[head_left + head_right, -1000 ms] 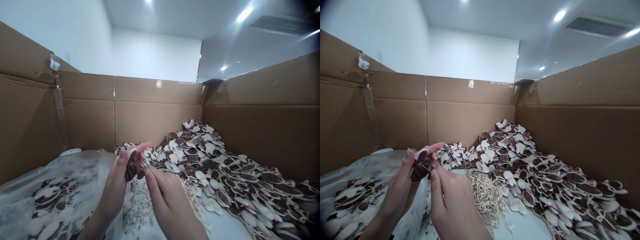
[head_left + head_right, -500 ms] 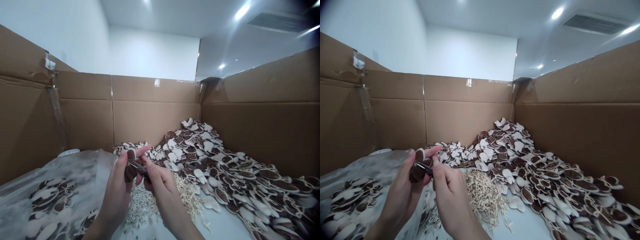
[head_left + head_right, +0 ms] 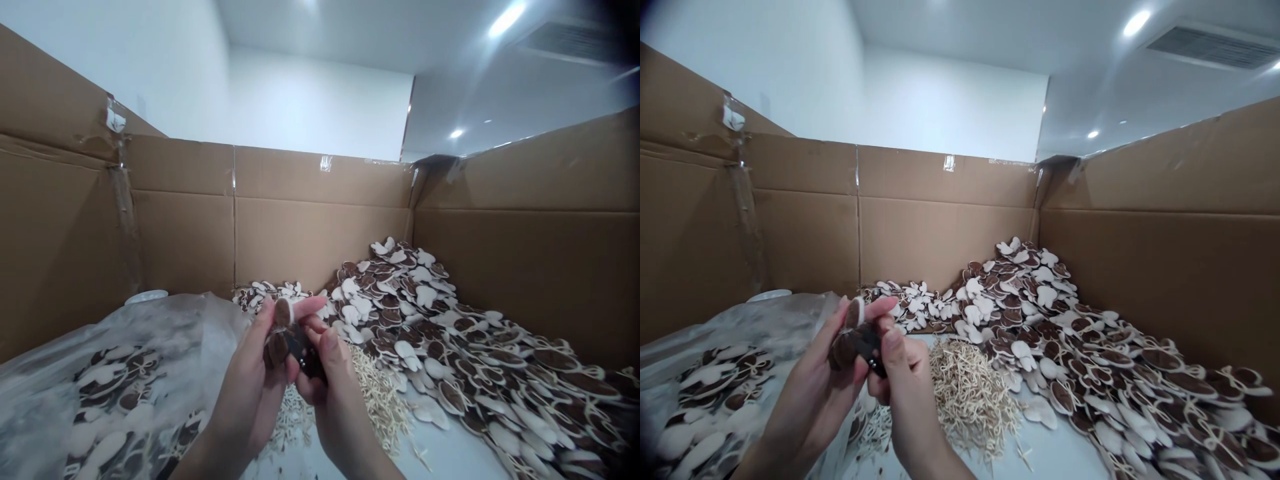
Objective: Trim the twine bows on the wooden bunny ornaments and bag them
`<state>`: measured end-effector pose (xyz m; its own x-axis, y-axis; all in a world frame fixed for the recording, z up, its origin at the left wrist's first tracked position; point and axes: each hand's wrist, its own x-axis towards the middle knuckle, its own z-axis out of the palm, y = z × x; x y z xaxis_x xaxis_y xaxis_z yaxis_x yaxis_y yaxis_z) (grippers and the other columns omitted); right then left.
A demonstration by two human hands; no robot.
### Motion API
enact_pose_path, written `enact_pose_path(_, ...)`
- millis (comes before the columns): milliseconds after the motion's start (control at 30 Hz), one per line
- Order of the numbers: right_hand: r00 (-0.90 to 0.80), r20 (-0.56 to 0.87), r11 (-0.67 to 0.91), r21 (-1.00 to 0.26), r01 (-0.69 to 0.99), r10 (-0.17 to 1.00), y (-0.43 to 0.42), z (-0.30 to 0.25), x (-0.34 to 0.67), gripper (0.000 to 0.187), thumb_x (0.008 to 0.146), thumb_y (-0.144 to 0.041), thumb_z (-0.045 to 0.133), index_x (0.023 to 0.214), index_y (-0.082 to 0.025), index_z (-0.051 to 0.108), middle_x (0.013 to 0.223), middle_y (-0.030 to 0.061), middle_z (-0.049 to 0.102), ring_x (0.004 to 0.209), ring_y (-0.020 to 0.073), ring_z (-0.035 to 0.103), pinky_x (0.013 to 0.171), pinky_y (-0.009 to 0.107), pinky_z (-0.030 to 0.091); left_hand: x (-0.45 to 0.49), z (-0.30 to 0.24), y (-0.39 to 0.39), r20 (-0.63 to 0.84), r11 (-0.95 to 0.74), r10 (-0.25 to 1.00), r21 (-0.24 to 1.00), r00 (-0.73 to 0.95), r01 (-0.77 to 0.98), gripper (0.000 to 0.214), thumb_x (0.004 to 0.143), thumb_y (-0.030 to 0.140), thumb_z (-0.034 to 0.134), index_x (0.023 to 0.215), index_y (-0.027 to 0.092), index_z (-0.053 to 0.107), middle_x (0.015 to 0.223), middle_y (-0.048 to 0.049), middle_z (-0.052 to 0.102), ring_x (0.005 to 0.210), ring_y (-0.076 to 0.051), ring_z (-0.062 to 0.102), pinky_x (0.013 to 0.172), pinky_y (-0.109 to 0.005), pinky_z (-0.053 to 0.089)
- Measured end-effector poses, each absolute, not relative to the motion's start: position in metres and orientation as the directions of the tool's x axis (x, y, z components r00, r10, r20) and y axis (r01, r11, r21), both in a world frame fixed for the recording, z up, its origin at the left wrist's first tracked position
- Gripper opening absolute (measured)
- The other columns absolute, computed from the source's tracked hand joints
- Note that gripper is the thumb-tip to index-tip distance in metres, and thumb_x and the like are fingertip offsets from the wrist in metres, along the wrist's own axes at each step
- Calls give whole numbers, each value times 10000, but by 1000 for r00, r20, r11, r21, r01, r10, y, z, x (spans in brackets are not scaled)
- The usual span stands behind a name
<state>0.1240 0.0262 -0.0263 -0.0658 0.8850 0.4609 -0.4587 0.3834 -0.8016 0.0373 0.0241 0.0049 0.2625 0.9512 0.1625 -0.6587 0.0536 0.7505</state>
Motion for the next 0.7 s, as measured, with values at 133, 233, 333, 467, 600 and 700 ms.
enact_pose_path(133,-67,368,280,-802,-528,928,25,-27,119,645,723,-789,490,535,-174,436,434,-71,294,396,44,115,389,209,49,37,2,27,192,49,935,762,298,-646,293,826,471,611,931,244,764,857,-20,722,806,-128,647,611,-140,485)
enact_pose_path(233,-62,319,233,-800,-553,946,26,-27,117,626,695,-810,491,666,-185,514,462,-73,346,388,46,96,373,209,36,37,2,28,176,31,942,800,285,-599,372,855,511,547,986,228,750,865,-44,721,818,-160,648,604,-181,486)
enact_pose_path(333,-51,371,309,-834,-457,927,27,-26,120,591,806,-754,398,665,-192,514,483,-64,340,399,64,126,379,224,76,36,4,27,227,-84,951,841,208,-535,406,883,522,492,1027,228,734,894,-47,710,785,-147,619,578,-181,462)
enact_pose_path(467,3,673,673,-739,-13,739,22,-26,130,487,976,-433,356,576,-182,474,528,-30,352,478,98,302,464,261,205,35,5,23,400,-355,916,829,15,-431,409,883,543,483,1030,250,727,858,-19,674,698,-104,540,568,-156,434)
enact_pose_path(600,-23,806,767,-553,327,591,14,-22,137,371,978,-276,342,641,-185,468,619,0,462,570,125,427,533,284,259,35,4,20,455,-439,889,821,-44,-365,419,871,569,482,1036,268,723,908,-18,659,852,-138,564,729,-179,467)
enact_pose_path(700,-31,754,723,-616,313,656,11,-19,137,356,984,-293,334,679,-189,485,641,-1,479,575,126,419,532,280,264,35,5,19,448,-435,893,835,-44,-338,419,869,572,480,1034,273,721,933,-20,658,868,-152,565,709,-194,466)
